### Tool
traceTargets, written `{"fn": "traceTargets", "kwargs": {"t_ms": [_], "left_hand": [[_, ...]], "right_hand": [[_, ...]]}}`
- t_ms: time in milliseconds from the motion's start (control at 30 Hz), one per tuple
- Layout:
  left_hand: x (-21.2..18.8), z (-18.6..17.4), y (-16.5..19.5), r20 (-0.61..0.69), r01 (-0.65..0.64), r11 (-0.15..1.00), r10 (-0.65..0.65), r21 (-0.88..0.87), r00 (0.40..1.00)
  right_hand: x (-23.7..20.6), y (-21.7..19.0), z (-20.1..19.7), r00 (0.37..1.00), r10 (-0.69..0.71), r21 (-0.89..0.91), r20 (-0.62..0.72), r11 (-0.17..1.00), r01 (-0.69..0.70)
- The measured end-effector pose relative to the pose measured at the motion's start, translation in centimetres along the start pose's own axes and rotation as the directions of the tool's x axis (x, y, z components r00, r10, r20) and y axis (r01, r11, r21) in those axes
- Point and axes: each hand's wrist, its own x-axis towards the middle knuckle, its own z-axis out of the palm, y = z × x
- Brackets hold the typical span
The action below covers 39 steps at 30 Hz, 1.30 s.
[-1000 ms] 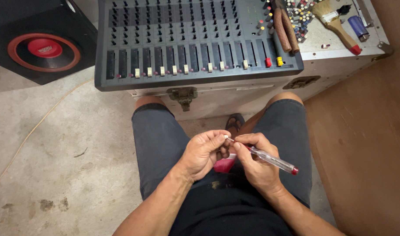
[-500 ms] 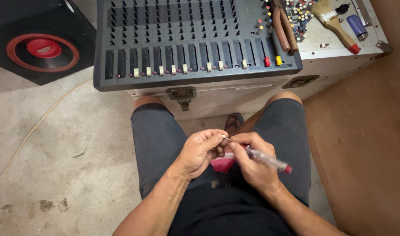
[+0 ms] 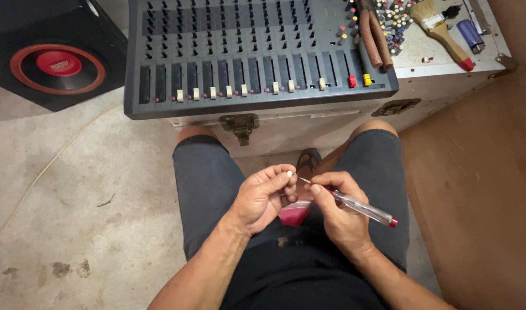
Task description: The person sits on the floor repairing an audio mixing console, using a small screwdriver to work on the fader caps and controls, occasionally using pliers on the mixer and handling small knobs and parts from the case beside them.
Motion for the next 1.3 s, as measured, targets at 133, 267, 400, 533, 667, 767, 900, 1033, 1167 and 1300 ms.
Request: {"fn": "traceTargets", "kwargs": {"t_ms": [133, 267, 400, 533, 667, 767, 900, 1033, 1167, 1300], "left_hand": [[0.0, 0.1, -0.2, 0.016, -0.002, 1.0, 0.002, 0.009, 1.0], [0.0, -0.1, -0.4, 0.017, -0.006, 1.0, 0.005, 0.027, 1.0], [0.2, -0.2, -0.7, -0.015, -0.01, 0.998, 0.011, 0.06, 1.0], [0.0, -0.4, -0.9, -0.004, -0.027, 0.997, 0.027, 0.069, 1.0], [0.0, -0.3, -1.0, -0.019, -0.035, 0.997, 0.037, 0.071, 0.999], [-0.1, -0.2, -1.0, -0.008, -0.043, 0.996, 0.044, 0.079, 0.999], [-0.1, -0.4, -1.2, -0.018, -0.057, 0.994, 0.058, 0.091, 0.998], [0.2, -0.6, -1.4, -0.026, -0.062, 0.993, 0.065, 0.1, 0.998], [0.4, -1.0, -1.7, -0.028, -0.094, 0.989, 0.098, 0.113, 0.995], [0.4, -1.2, -1.8, -0.037, -0.095, 0.988, 0.1, 0.119, 0.994]], "right_hand": [[0.1, 0.4, 0.0, 1.0, 0.026, 0.087, 0.008, 0.996, -0.027], [0.3, 0.8, 0.1, 0.995, 0.099, 0.125, 0.0, 0.987, -0.098], [0.2, 0.9, 0.1, 0.989, 0.147, 0.206, -0.018, 0.969, -0.14], [0.1, 0.8, 0.3, 0.995, 0.094, 0.13, -0.044, 0.988, -0.088], [0.3, 0.6, 0.4, 0.994, 0.08, 0.071, -0.074, 0.995, -0.075], [0.3, 0.5, 0.4, 0.996, 0.063, 0.061, -0.069, 0.996, -0.058], [0.4, 0.3, 0.5, 0.996, 0.052, -0.047, -0.077, 0.997, -0.056], [0.3, 0.1, 0.4, 0.995, 0.032, -0.145, -0.093, 0.988, -0.046], [0.2, 0.0, 0.5, 0.995, 0.007, -0.205, -0.101, 0.978, -0.028], [0.2, -0.3, 0.7, 0.994, 0.002, -0.203, -0.105, 0.979, -0.024]]}}
